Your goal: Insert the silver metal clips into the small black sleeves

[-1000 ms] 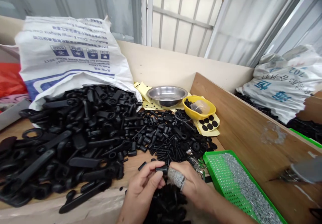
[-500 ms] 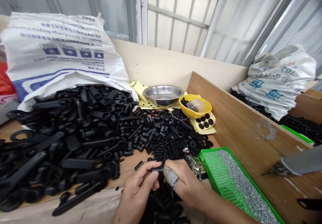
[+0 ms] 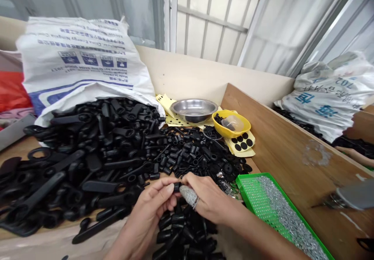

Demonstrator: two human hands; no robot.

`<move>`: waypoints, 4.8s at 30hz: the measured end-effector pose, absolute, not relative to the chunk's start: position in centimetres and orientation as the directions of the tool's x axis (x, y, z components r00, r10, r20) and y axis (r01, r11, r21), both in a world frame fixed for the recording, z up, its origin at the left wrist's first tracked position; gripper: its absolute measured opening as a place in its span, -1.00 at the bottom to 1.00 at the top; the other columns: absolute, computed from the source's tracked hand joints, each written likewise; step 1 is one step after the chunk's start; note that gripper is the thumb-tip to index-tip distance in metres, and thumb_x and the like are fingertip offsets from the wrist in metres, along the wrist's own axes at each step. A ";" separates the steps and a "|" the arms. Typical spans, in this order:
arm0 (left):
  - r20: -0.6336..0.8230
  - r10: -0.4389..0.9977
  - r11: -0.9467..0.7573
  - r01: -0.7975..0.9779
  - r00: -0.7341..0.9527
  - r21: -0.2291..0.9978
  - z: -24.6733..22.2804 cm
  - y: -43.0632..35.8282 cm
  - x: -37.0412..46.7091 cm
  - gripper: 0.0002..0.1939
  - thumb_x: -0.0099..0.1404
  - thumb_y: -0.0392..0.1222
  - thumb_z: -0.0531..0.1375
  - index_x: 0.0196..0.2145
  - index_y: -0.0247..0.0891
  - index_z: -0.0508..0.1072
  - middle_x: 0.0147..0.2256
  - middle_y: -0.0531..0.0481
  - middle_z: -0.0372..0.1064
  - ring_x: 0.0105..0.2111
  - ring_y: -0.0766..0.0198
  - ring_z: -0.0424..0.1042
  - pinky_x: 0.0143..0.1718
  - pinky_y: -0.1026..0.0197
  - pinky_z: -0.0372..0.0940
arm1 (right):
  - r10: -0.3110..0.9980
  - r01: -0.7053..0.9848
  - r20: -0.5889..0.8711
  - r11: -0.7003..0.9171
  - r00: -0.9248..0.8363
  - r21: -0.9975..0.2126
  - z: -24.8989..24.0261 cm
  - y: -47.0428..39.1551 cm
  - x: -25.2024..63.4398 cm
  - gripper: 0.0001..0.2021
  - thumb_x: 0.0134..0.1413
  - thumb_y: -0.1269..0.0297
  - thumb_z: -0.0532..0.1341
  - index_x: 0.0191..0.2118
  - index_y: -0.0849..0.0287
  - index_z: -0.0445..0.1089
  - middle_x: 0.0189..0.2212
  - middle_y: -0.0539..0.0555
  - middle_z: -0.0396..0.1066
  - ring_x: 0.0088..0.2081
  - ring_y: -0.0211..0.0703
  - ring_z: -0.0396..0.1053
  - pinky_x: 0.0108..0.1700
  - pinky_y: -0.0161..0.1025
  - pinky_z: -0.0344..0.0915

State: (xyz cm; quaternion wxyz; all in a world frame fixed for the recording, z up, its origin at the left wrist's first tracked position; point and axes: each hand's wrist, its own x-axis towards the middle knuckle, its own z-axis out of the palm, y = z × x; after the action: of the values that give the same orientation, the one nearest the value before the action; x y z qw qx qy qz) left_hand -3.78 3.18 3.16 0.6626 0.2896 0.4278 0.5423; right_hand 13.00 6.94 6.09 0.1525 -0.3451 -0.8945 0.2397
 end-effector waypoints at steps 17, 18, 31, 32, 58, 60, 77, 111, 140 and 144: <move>-0.219 0.973 0.183 -0.327 -0.076 0.927 2.1 2.6 -5.2 -0.66 -0.06 -0.03 0.36 -0.34 -0.28 0.52 -0.61 0.11 0.38 -0.55 0.38 0.27 -0.46 0.37 0.18 | 0.536 0.452 0.222 0.826 -0.815 -0.337 5.1 7.6 11.2 -0.76 0.00 0.49 -0.02 -0.18 0.20 0.20 -0.40 0.04 0.27 -0.41 -0.19 0.20 -0.34 -0.32 0.12; -0.195 0.976 0.157 -0.306 -0.098 0.939 2.0 2.6 -5.2 -0.68 -0.06 -0.05 0.36 -0.35 -0.28 0.52 -0.60 0.11 0.38 -0.54 0.38 0.27 -0.46 0.36 0.19 | 0.538 0.428 0.245 0.817 -0.807 -0.386 5.0 7.5 11.1 -0.72 0.01 0.49 -0.03 -0.12 0.19 0.19 -0.39 0.03 0.27 -0.41 -0.20 0.21 -0.35 -0.34 0.13; 0.081 0.997 -0.067 0.485 -0.007 0.872 0.8 6.4 -7.2 -0.83 0.07 -0.18 0.14 -0.36 -0.20 0.48 -0.47 0.05 0.44 -0.46 0.20 0.38 -0.38 0.22 0.23 | 0.687 0.665 -0.044 0.682 -0.726 -0.304 4.8 10.6 9.7 -0.82 0.05 0.47 0.00 -0.27 0.21 0.31 -0.33 0.09 0.38 -0.29 -0.15 0.31 -0.29 -0.30 0.12; 0.089 0.996 -0.074 0.515 -0.006 0.854 0.6 6.6 -7.1 -0.83 0.07 -0.20 0.14 -0.37 -0.18 0.49 -0.50 0.07 0.42 -0.47 0.20 0.36 -0.38 0.21 0.22 | 0.697 0.675 -0.040 0.677 -0.716 -0.293 4.8 10.8 9.8 -0.82 0.05 0.46 0.01 -0.27 0.23 0.32 -0.32 0.12 0.38 -0.27 -0.13 0.30 -0.27 -0.28 0.12; 0.187 0.961 -0.274 0.615 0.204 0.739 0.1 6.2 -6.9 -0.78 0.18 -0.31 0.08 -0.32 -0.14 0.50 -0.36 -0.04 0.49 -0.31 0.13 0.44 -0.26 0.22 0.25 | 0.515 0.517 -0.079 0.856 -0.853 -0.004 4.8 11.3 11.4 -0.90 -0.11 0.46 0.14 -0.39 0.25 0.35 -0.35 0.12 0.27 -0.25 -0.07 0.12 -0.29 -0.19 0.16; 0.168 0.964 -0.262 0.663 0.204 0.701 -0.2 6.7 -6.9 -0.79 0.14 -0.33 0.08 -0.35 -0.15 0.49 -0.36 -0.05 0.49 -0.31 0.10 0.45 -0.26 0.20 0.26 | 0.494 0.492 -0.076 0.869 -0.866 0.039 4.1 11.2 11.0 -0.89 -0.11 0.45 0.15 -0.37 0.26 0.37 -0.34 0.13 0.28 -0.22 -0.05 0.11 -0.24 -0.13 0.17; 0.165 0.983 -0.184 0.388 0.080 0.903 1.3 5.9 -6.2 -0.81 0.12 -0.25 0.17 -0.27 -0.13 0.48 -0.30 -0.02 0.48 -0.29 0.11 0.43 -0.27 0.22 0.31 | 0.572 0.505 0.145 0.797 -0.807 -0.331 5.8 11.7 13.0 -0.84 -0.08 0.56 0.07 -0.37 0.17 0.24 -0.34 0.01 0.22 -0.24 -0.19 0.13 -0.21 -0.26 0.07; -0.192 0.981 0.179 -0.548 0.034 0.817 3.1 2.8 -2.0 -0.80 -0.02 -0.19 0.37 -0.38 -0.21 0.49 -0.41 0.09 0.46 -0.45 0.38 0.42 -0.32 0.36 0.35 | 0.726 0.179 0.489 0.629 -0.483 -0.757 5.1 7.0 13.2 -0.89 0.04 0.46 0.12 -0.30 0.17 0.33 -0.37 0.03 0.34 -0.33 -0.25 0.31 -0.27 -0.31 0.25; 0.084 0.988 -0.102 0.138 0.127 0.985 2.4 1.6 -3.1 -0.86 0.16 -0.21 0.17 -0.32 -0.17 0.52 -0.51 0.11 0.49 -0.50 0.30 0.45 -0.45 0.39 0.34 | 0.655 0.545 0.124 0.705 -0.745 -0.453 5.9 4.6 15.6 -0.91 0.04 0.49 0.01 -0.34 0.21 0.20 -0.41 0.04 0.26 -0.38 -0.21 0.17 -0.31 -0.30 0.12; 0.387 0.903 -0.428 0.351 0.185 0.833 2.2 1.3 -3.7 -0.81 0.19 -0.31 0.15 -0.23 -0.14 0.48 -0.28 0.04 0.52 -0.27 0.25 0.49 -0.22 0.37 0.34 | 0.747 0.476 0.066 0.487 -0.662 -0.732 5.7 4.1 15.2 -0.86 0.12 0.48 -0.03 -0.40 0.17 0.18 -0.47 -0.06 0.24 -0.41 -0.30 0.18 -0.34 -0.39 0.09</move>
State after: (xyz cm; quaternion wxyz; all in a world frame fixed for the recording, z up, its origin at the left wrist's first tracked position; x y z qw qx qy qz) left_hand -3.68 1.29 2.20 0.3002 0.7089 0.4424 0.4600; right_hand 15.21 4.05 5.68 0.1919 -0.3638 -0.8407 0.3522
